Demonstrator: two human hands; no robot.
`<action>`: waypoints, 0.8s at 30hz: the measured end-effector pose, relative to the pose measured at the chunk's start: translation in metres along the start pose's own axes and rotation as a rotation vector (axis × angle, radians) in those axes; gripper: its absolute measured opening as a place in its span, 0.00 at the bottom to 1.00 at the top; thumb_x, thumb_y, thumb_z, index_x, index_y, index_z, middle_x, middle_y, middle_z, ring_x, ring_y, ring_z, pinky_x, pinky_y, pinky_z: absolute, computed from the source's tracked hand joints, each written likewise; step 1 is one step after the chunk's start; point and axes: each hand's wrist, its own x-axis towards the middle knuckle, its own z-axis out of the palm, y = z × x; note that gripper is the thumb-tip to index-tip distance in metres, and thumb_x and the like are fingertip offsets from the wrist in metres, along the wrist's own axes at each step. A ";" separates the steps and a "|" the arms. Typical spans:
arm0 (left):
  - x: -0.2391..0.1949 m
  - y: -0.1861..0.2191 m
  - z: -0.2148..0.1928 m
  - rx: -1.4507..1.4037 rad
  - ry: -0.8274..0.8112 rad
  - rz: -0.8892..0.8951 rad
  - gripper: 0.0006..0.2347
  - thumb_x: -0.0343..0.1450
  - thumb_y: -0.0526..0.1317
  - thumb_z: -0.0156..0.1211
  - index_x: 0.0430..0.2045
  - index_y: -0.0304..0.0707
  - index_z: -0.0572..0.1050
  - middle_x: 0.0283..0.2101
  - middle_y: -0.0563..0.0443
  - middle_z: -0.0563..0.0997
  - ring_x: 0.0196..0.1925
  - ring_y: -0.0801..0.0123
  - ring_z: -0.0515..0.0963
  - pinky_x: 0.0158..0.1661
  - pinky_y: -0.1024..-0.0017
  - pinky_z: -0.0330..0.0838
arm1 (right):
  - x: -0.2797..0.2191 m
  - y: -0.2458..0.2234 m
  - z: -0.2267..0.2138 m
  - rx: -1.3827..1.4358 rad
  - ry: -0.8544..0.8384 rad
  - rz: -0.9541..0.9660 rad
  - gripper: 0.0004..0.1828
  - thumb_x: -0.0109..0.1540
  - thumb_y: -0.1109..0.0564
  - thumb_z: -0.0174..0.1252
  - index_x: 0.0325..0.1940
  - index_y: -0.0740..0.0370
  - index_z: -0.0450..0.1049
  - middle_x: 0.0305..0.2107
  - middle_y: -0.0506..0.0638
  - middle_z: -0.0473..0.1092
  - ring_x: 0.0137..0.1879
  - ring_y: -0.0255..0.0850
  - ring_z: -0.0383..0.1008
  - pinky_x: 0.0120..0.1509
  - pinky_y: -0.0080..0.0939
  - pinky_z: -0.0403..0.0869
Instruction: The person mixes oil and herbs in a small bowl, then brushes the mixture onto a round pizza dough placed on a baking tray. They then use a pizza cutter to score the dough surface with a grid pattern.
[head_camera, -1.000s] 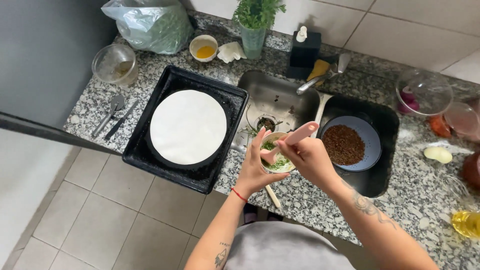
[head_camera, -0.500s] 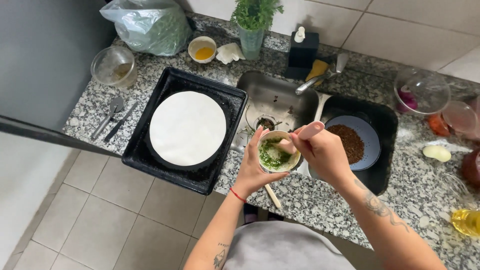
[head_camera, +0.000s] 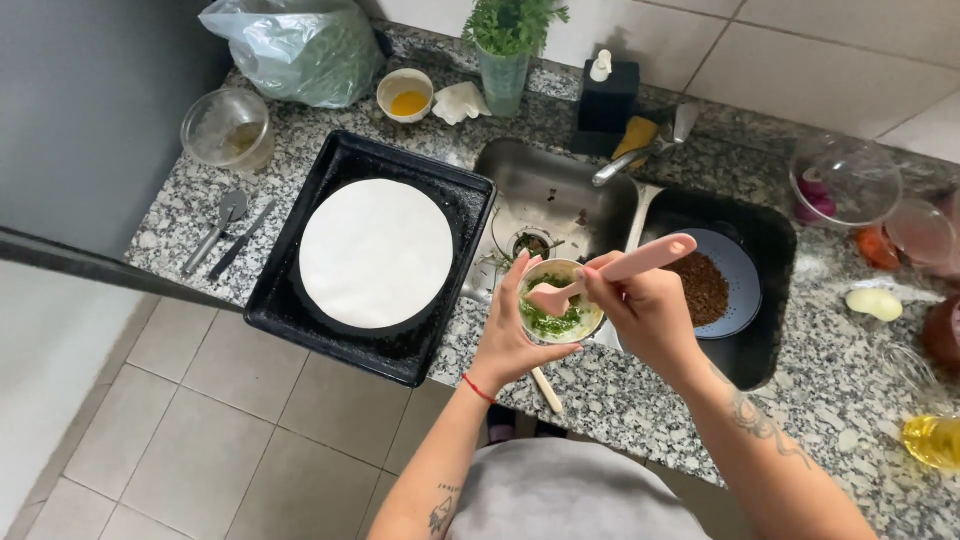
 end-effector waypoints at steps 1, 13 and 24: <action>-0.002 -0.001 -0.001 0.001 0.001 -0.001 0.52 0.46 0.43 0.77 0.63 0.49 0.45 0.62 0.42 0.62 0.64 0.47 0.59 0.61 0.47 0.56 | -0.001 0.005 0.002 0.002 -0.001 0.000 0.13 0.62 0.56 0.55 0.22 0.58 0.71 0.18 0.44 0.71 0.21 0.36 0.66 0.29 0.31 0.68; -0.036 0.002 -0.014 0.003 0.141 -0.057 0.50 0.47 0.45 0.76 0.63 0.46 0.48 0.62 0.44 0.63 0.66 0.51 0.57 0.63 0.54 0.53 | -0.006 0.003 0.005 -0.002 -0.126 -0.123 0.14 0.61 0.59 0.55 0.20 0.60 0.70 0.21 0.47 0.72 0.20 0.42 0.67 0.25 0.34 0.66; -0.067 -0.017 -0.070 -0.039 0.194 -0.004 0.51 0.46 0.49 0.75 0.63 0.43 0.50 0.62 0.44 0.63 0.64 0.53 0.59 0.63 0.58 0.51 | -0.021 -0.027 0.073 -0.114 -0.112 -0.253 0.12 0.59 0.59 0.58 0.21 0.58 0.67 0.22 0.46 0.72 0.23 0.49 0.67 0.26 0.40 0.67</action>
